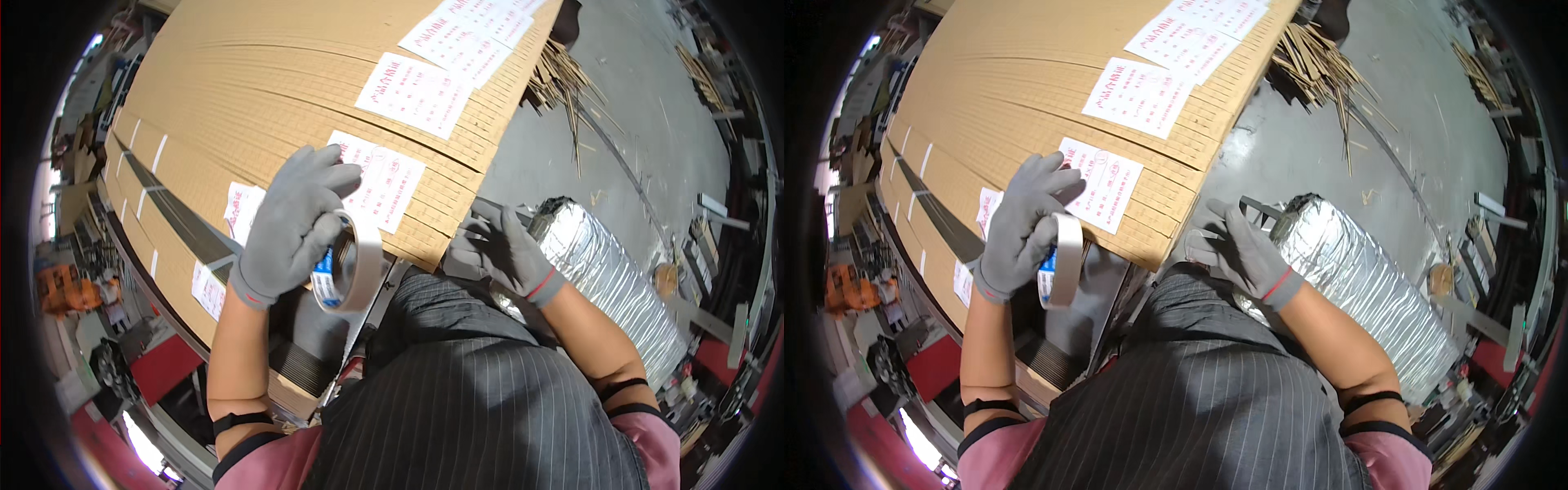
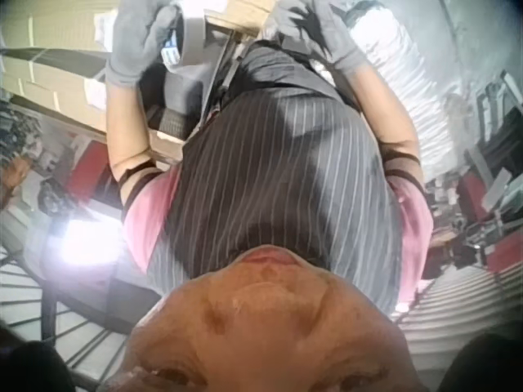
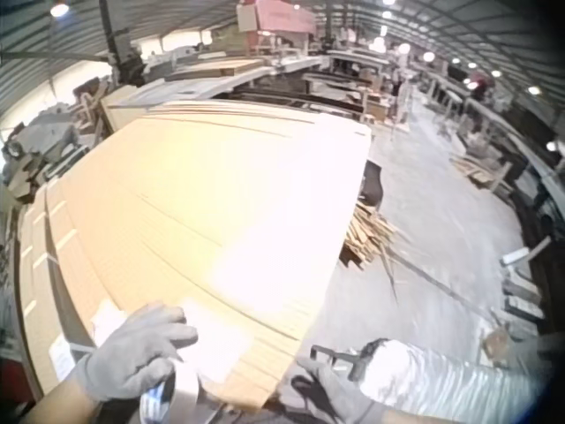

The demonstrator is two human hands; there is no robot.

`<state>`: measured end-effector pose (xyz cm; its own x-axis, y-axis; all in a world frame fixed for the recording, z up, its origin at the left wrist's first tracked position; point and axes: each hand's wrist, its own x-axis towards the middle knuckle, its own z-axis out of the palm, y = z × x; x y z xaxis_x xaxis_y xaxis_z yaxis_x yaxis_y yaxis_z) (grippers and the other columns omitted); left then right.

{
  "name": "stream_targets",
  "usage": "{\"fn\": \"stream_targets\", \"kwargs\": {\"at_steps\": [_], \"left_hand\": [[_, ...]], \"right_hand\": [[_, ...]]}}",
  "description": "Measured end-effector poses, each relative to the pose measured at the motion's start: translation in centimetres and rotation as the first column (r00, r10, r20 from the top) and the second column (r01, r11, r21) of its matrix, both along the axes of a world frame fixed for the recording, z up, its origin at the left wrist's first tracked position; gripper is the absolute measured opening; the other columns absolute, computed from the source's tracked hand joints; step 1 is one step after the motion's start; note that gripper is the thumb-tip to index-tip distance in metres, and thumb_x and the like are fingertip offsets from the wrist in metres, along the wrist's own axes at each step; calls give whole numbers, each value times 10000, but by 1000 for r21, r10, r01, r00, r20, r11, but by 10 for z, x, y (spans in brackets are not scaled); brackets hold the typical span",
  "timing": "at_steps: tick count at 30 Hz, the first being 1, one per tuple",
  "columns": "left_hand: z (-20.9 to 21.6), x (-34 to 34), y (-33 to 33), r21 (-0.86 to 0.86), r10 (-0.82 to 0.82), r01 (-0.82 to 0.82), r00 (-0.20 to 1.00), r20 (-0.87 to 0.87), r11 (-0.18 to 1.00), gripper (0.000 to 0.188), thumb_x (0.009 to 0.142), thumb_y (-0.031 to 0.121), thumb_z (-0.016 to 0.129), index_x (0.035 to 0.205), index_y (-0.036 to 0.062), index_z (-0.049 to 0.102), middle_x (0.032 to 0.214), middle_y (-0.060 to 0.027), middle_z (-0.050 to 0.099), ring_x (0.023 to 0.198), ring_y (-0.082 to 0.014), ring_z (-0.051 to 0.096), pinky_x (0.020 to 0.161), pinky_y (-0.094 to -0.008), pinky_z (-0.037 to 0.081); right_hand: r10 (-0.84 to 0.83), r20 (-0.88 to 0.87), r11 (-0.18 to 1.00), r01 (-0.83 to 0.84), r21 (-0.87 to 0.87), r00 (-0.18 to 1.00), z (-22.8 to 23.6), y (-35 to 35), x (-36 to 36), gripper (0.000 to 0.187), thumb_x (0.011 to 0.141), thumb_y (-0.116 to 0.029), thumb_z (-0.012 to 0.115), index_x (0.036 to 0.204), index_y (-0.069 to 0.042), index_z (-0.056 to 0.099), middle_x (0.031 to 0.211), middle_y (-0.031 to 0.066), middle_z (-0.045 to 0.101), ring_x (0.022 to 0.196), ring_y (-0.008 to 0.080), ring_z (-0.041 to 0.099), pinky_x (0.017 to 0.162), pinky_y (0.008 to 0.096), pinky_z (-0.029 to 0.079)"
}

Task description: Applying tape and labels to bundles of building materials and moving them into a stack.

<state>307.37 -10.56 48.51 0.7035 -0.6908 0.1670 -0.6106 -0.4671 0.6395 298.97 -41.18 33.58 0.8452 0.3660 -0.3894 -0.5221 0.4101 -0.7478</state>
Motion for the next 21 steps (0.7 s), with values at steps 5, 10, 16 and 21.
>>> {"fn": "stream_targets", "kwargs": {"at_steps": [5,10,16,21], "left_hand": [[-14,0,-13,33,-87,86,996,23,996,153,891,181,522,848,35,515,1195,-207,562,1055,-431,474,930,-510,342],[-15,8,-10,-20,-122,122,992,-20,992,169,907,191,516,849,33,520,1195,-230,548,1052,-434,464,918,-501,346],[-22,3,-22,86,-159,156,987,19,984,144,903,159,517,882,17,503,1249,-229,519,1087,-455,438,925,-509,343],[-13,-4,-25,114,-116,122,992,-54,986,61,878,82,516,888,24,499,1347,-228,486,1274,-478,376,1070,-544,246]], "right_hand": [[57,-318,857,117,501,946,36,45,21,757,956,-619,253,1420,-25,332,1322,198,528,1171,301,573,1011,414,459],[-91,-353,866,249,434,931,36,56,24,729,960,-612,263,1410,-45,356,1349,137,515,1189,252,560,985,394,476],[18,-317,785,183,592,948,45,65,21,800,924,-685,214,1496,-125,209,1489,106,349,1349,278,381,1110,487,312],[102,-238,664,112,739,966,55,56,12,875,859,-771,238,1503,-178,219,1528,72,285,1381,284,319,1119,520,260]]}}
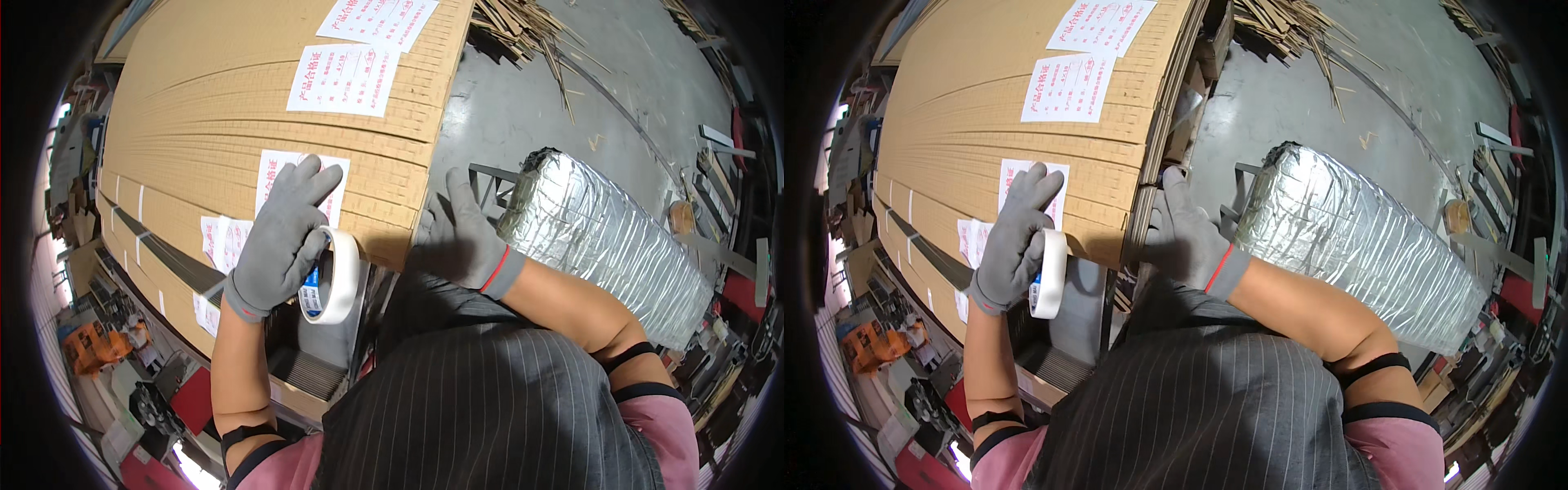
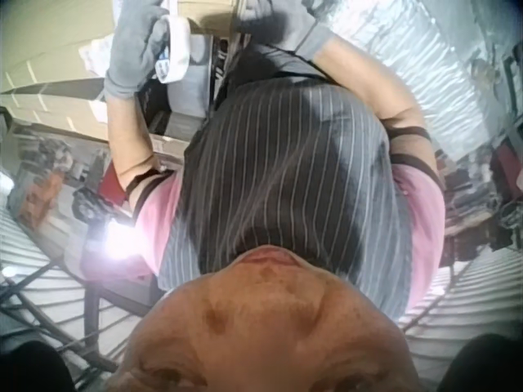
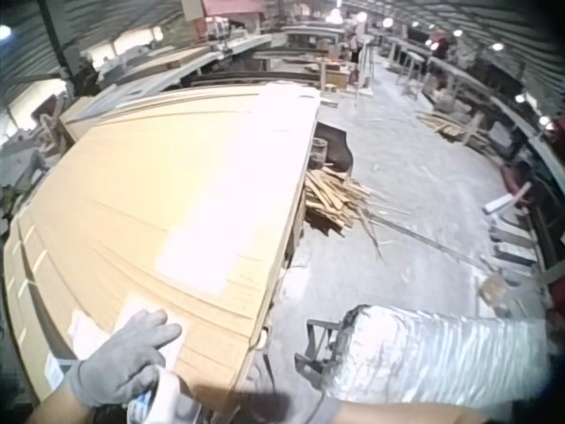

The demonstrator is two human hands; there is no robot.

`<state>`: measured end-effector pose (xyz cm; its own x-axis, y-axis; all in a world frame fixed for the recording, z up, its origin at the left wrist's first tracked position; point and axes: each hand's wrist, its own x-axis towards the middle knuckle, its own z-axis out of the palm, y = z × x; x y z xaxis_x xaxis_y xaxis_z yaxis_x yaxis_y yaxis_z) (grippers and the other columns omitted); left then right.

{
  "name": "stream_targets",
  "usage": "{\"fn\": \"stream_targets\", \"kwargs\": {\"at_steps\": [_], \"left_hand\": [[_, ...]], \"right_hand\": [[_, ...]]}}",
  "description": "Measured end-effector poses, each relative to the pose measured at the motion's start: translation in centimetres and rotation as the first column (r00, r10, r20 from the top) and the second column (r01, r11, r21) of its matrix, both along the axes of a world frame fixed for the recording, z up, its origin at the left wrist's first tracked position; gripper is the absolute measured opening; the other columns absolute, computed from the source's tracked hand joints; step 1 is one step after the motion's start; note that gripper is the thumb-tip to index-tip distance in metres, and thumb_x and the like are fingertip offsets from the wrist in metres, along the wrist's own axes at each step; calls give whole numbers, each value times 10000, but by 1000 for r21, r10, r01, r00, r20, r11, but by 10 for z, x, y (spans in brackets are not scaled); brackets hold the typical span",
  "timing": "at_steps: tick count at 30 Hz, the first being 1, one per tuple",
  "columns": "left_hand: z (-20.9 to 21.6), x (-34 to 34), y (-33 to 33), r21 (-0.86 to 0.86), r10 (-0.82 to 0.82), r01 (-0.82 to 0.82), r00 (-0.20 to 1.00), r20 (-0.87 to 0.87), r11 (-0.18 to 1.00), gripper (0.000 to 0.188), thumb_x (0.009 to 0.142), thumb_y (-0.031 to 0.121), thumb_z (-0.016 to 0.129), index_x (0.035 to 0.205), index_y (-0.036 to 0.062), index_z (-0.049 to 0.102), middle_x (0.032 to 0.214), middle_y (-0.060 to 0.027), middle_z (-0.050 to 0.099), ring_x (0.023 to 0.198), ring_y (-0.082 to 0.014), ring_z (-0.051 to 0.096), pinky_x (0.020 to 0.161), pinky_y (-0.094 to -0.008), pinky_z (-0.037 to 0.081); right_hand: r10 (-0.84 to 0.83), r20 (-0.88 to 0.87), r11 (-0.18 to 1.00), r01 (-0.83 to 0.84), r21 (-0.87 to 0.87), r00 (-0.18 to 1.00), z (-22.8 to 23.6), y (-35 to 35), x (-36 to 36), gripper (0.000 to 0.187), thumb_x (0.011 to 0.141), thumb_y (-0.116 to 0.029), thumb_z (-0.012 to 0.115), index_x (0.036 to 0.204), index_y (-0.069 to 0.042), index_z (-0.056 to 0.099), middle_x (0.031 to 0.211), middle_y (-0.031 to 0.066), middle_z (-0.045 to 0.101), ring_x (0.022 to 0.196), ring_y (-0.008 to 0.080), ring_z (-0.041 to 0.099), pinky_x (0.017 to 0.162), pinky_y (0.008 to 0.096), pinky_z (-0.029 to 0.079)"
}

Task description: Applying tape and labels to bundles of building materials and moving them into a stack.

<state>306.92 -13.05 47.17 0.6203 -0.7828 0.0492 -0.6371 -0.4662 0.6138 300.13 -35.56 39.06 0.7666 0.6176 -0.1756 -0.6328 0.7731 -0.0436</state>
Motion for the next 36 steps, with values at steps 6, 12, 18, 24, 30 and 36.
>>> {"fn": "stream_targets", "kwargs": {"at_steps": [6,12,18,24,30,36], "left_hand": [[-10,-46,-76,-117,-80,80,997,4,990,119,834,109,568,902,27,515,1314,-244,500,1218,-471,415,1036,-530,274],[-9,-91,-162,-240,-81,102,992,93,965,155,731,45,615,821,16,493,1222,-237,523,1026,-440,477,874,-510,372],[-21,-97,-169,-215,-73,99,989,127,972,113,820,71,571,856,1,490,1286,-239,487,1064,-441,449,914,-496,359],[-23,-99,-170,-216,-86,110,990,115,970,118,860,109,542,884,8,486,1288,-242,497,1173,-467,427,988,-521,328],[-16,-104,-173,-205,-60,98,981,183,974,137,837,90,574,876,7,472,1277,-250,510,1169,-470,451,991,-521,342],[-12,-109,-165,-186,-22,56,983,180,981,194,750,43,626,849,-7,467,1254,-262,525,1141,-480,470,952,-518,383]], "right_hand": [[-133,-216,948,61,-312,967,9,-86,-63,820,921,-689,259,1457,-69,273,1412,121,447,1271,256,477,1066,441,387],[106,-64,828,-123,-547,992,35,-193,-120,723,969,-539,409,1424,15,314,1369,170,472,1218,245,523,1032,377,418],[510,541,-271,722,-637,669,84,-208,-113,755,726,-367,774,1270,48,453,1225,222,513,1140,332,515,1001,418,388],[789,487,-300,927,-226,374,73,-160,-84,607,685,-397,742,1020,37,480,1176,284,469,1016,439,476,911,505,379],[768,492,-274,905,-326,410,64,-152,-87,461,749,-312,729,907,0,428,1218,274,470,981,432,479,892,493,385],[796,460,-269,911,-313,393,68,-150,-87,425,755,-289,720,900,-8,437,1232,271,469,998,434,488,890,487,397]]}}
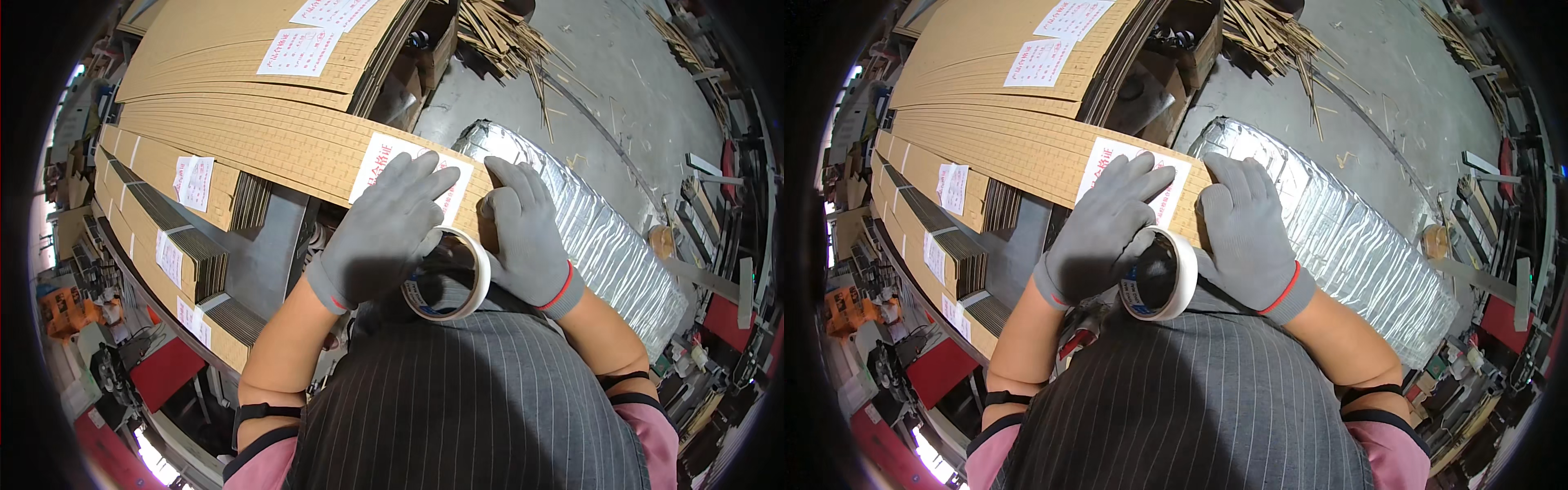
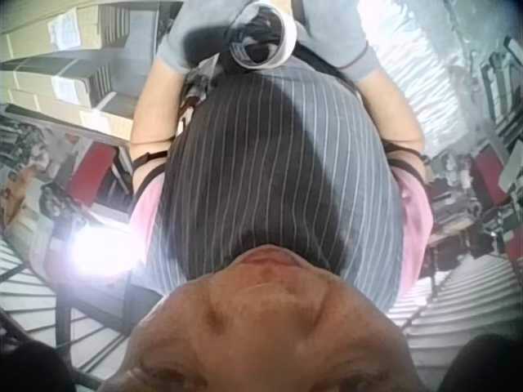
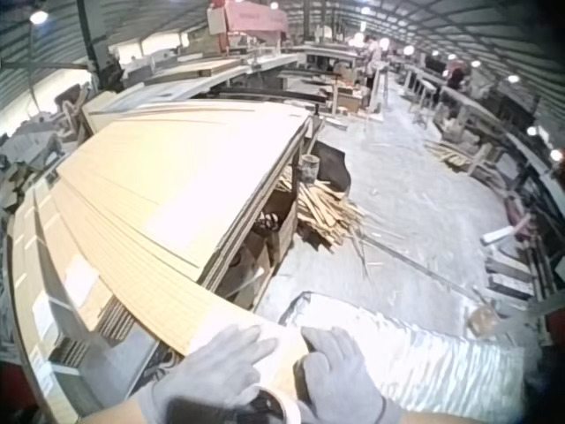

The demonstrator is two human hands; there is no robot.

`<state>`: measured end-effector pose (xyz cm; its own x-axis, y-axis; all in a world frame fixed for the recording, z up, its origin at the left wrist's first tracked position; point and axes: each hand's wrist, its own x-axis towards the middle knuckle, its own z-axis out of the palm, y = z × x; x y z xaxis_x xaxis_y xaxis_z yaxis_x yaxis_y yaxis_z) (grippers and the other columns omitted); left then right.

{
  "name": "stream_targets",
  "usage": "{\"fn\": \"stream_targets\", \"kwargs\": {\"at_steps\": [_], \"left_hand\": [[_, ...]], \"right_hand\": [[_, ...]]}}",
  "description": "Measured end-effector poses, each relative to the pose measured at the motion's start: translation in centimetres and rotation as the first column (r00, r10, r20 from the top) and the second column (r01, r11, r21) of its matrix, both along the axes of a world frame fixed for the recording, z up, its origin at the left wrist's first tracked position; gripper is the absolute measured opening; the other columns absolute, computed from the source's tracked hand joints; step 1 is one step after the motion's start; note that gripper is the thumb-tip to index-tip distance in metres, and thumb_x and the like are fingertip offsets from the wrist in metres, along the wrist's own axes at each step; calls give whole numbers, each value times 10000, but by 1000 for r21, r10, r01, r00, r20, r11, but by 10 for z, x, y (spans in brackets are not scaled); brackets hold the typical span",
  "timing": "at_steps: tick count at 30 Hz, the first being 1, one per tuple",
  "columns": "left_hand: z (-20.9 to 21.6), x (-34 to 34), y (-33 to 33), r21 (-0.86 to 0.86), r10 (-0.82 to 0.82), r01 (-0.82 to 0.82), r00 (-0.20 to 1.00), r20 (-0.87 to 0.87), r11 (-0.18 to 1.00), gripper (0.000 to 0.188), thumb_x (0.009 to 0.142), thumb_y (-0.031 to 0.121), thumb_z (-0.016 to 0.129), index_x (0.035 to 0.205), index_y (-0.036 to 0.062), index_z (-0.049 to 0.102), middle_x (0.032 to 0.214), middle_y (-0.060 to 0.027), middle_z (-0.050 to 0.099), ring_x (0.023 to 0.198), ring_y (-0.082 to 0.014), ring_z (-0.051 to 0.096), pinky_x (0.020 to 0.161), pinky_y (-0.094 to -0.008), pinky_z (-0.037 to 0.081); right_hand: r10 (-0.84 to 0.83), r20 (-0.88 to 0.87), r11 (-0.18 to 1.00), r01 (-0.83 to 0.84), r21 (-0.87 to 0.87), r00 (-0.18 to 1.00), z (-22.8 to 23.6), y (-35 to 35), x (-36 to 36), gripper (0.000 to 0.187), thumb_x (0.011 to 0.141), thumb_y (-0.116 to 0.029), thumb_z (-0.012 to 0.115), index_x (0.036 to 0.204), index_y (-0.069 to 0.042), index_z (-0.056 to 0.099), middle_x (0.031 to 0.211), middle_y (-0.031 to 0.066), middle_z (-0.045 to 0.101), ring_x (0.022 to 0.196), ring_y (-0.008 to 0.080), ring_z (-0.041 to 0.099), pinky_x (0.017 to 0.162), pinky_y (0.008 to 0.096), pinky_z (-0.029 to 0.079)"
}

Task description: Applying tape and labels to bundles of building materials and moving them into a stack.

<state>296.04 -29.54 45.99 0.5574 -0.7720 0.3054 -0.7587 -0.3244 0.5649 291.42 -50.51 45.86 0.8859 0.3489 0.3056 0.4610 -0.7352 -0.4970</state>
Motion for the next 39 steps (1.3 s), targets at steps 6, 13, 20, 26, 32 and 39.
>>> {"fn": "stream_targets", "kwargs": {"at_steps": [6,13,20,26,32,39], "left_hand": [[0,-1,3,16,16,-17,1000,19,1000,196,745,46,631,842,-13,471,1242,-274,530,1126,-488,480,945,-529,387],[-2,-1,0,-10,28,-27,998,55,1000,169,764,52,623,839,-13,486,1234,-266,537,1135,-463,493,972,-532,383],[12,6,9,133,13,-23,997,70,991,194,833,155,527,853,-37,514,1241,-219,546,1167,-424,481,1026,-483,354],[47,22,9,53,6,15,927,-375,998,304,891,204,455,952,-36,631,1118,-206,591,1014,-339,573,904,-384,446],[52,-18,34,-3,267,-342,739,-619,940,304,890,286,571,925,-3,659,845,-124,643,784,-267,635,718,-340,496],[10,-97,64,-220,331,-483,806,-491,848,55,789,145,672,768,113,633,715,-32,613,599,-169,585,522,-325,463]], "right_hand": [[-15,-7,1000,15,7,1000,-2,5,-3,411,753,-291,720,902,-20,449,1242,271,474,1018,431,494,884,490,403],[-8,20,1000,7,7,1000,-8,2,-3,420,746,-299,724,893,-22,444,1248,276,482,998,430,503,871,486,405],[174,-148,974,-147,175,974,40,-28,4,686,696,-423,751,1151,32,513,1218,276,498,1038,469,500,957,504,378],[669,-244,742,-609,280,702,97,-11,45,299,833,-315,651,890,-24,691,899,138,678,1064,355,601,1092,524,258],[710,-299,703,-611,365,638,86,-15,75,318,870,-349,626,763,-51,660,731,78,613,758,252,608,1059,537,314],[663,-208,554,-658,-511,719,111,-19,121,145,851,-223,624,750,-131,675,739,47,633,750,235,620,875,428,444]]}}
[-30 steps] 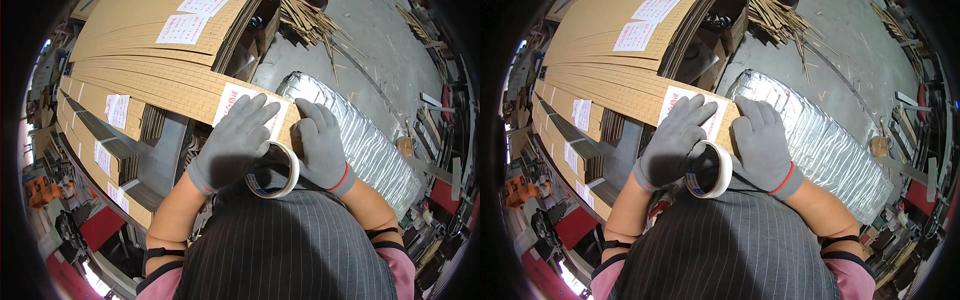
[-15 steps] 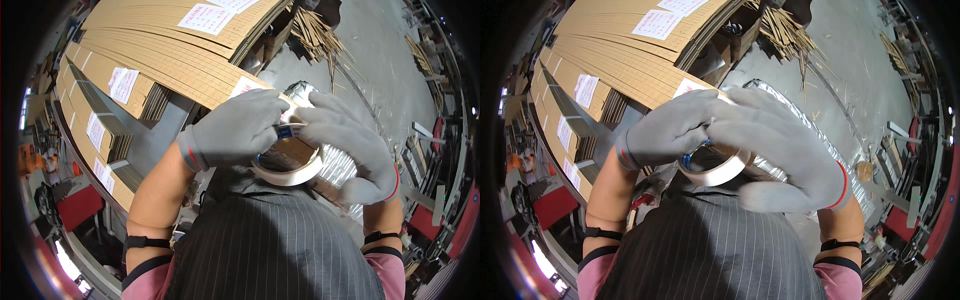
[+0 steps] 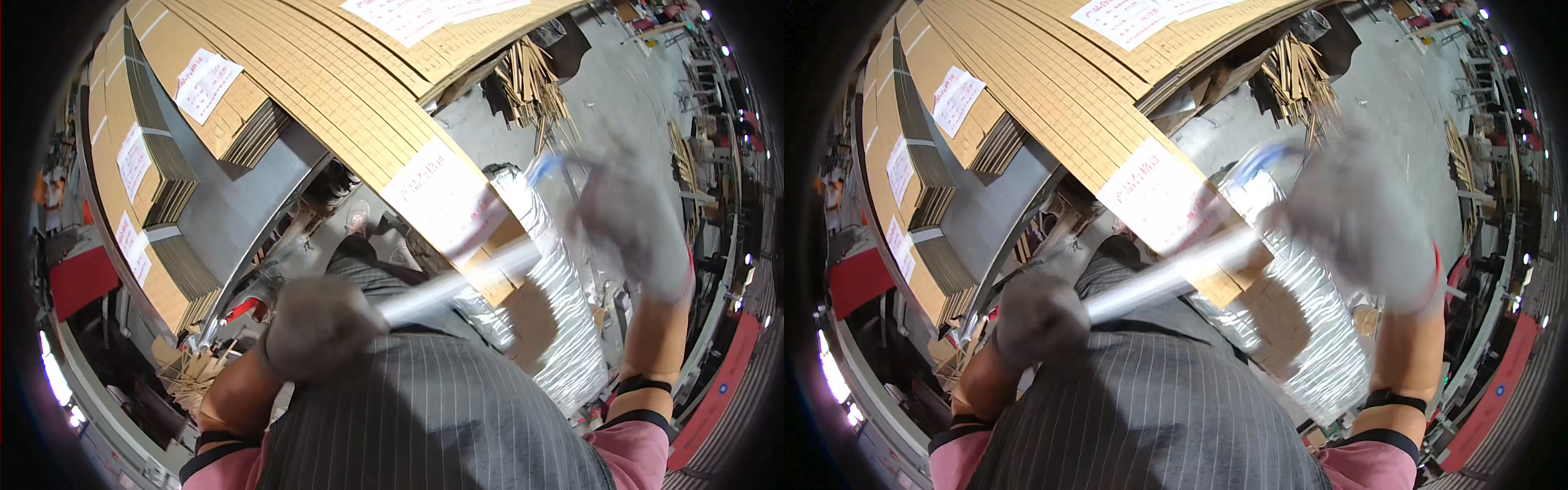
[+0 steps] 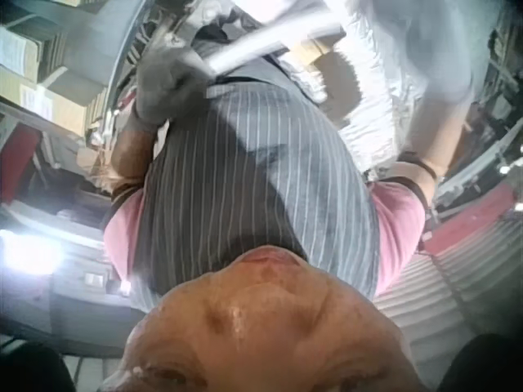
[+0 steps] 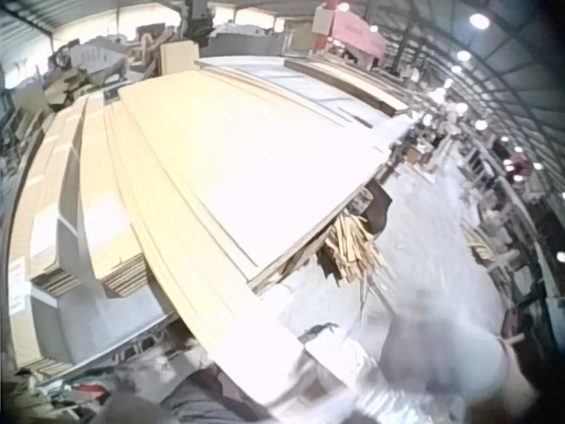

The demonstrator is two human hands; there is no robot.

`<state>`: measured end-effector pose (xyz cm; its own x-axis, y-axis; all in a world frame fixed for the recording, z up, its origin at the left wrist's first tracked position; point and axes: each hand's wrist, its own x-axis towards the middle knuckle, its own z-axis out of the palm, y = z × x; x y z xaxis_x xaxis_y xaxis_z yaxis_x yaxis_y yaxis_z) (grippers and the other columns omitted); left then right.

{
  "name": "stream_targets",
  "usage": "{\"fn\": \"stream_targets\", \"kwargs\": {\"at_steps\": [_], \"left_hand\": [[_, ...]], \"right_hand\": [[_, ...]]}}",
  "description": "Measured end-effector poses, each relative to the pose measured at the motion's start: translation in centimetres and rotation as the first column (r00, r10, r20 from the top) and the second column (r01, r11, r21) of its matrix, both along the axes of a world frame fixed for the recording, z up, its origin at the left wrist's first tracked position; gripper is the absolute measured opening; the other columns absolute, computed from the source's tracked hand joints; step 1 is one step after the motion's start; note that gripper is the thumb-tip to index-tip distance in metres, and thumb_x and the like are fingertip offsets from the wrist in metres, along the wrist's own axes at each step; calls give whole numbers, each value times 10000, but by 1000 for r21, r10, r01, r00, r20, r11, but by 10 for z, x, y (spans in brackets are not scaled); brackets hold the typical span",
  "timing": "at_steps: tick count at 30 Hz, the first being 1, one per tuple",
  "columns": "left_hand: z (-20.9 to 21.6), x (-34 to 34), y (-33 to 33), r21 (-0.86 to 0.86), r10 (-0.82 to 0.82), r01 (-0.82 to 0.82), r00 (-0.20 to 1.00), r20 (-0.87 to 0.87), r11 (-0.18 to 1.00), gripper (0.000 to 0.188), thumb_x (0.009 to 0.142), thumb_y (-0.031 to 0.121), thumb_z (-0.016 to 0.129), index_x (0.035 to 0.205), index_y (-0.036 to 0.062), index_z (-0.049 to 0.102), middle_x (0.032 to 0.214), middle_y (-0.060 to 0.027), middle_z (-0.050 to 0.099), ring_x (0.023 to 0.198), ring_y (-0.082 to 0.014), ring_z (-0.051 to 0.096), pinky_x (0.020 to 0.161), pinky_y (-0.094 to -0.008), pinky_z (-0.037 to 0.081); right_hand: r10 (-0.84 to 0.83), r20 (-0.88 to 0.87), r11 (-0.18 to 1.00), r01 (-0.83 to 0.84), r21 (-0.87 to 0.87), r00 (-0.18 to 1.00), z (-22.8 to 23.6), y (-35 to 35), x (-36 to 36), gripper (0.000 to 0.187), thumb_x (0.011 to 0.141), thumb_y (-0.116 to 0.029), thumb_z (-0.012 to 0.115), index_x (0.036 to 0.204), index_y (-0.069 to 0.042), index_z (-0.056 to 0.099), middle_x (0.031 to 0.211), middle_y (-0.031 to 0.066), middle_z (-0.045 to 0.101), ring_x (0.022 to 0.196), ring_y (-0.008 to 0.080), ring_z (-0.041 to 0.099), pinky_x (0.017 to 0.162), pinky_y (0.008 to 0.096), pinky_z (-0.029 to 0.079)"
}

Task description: Applying tape and labels to bundles of building materials and moving them into a stack.

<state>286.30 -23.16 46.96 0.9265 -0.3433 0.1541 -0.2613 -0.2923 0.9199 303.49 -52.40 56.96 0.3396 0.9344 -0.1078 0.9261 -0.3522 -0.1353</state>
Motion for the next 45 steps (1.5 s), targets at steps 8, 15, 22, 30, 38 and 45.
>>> {"fn": "stream_targets", "kwargs": {"at_steps": [8,15,22,30,38,45], "left_hand": [[-165,44,-67,-663,168,-470,868,-468,583,201,868,141,670,981,-23,649,888,-58,653,823,-147,602,727,-283,501],[-191,36,-64,-698,12,-410,866,-500,587,277,803,32,690,1063,-39,629,1025,-80,654,936,-139,610,809,-272,508],[-212,61,-73,-548,269,-360,932,-243,755,558,713,202,786,1190,17,565,1148,-100,623,1139,-225,566,921,-373,480],[-12,31,5,-52,-95,104,984,149,993,280,702,314,743,719,58,631,546,-64,506,519,-260,517,574,-353,412],[-44,129,-43,252,-191,67,841,507,965,353,845,465,609,810,143,748,1038,-53,665,1053,-227,555,947,-352,392],[-40,118,-36,377,-144,-17,908,394,926,442,701,408,746,992,81,682,1123,-75,615,1136,-244,513,1037,-390,345]], "right_hand": [[-143,-837,954,299,26,528,-196,34,56,221,872,-164,607,1009,-4,674,1020,117,677,960,197,629,848,314,489],[-300,-232,909,351,225,925,-102,89,-50,652,744,-285,730,1305,-60,485,1367,230,412,1119,439,482,991,501,359],[-304,-113,925,321,202,946,-109,91,-64,831,551,-88,701,1353,-87,481,1435,230,357,1144,376,460,986,450,357],[-304,-218,740,375,558,927,-148,71,-58,565,848,-407,637,1213,0,498,1312,241,454,1083,411,505,946,472,388],[-13,-976,521,834,180,219,-142,-16,1,433,943,-369,532,1115,29,549,981,96,625,904,154,593,826,276,467],[-266,-131,963,269,0,955,-33,54,0,495,762,-501,713,566,-61,598,626,84,636,652,251,611,1076,413,306]]}}
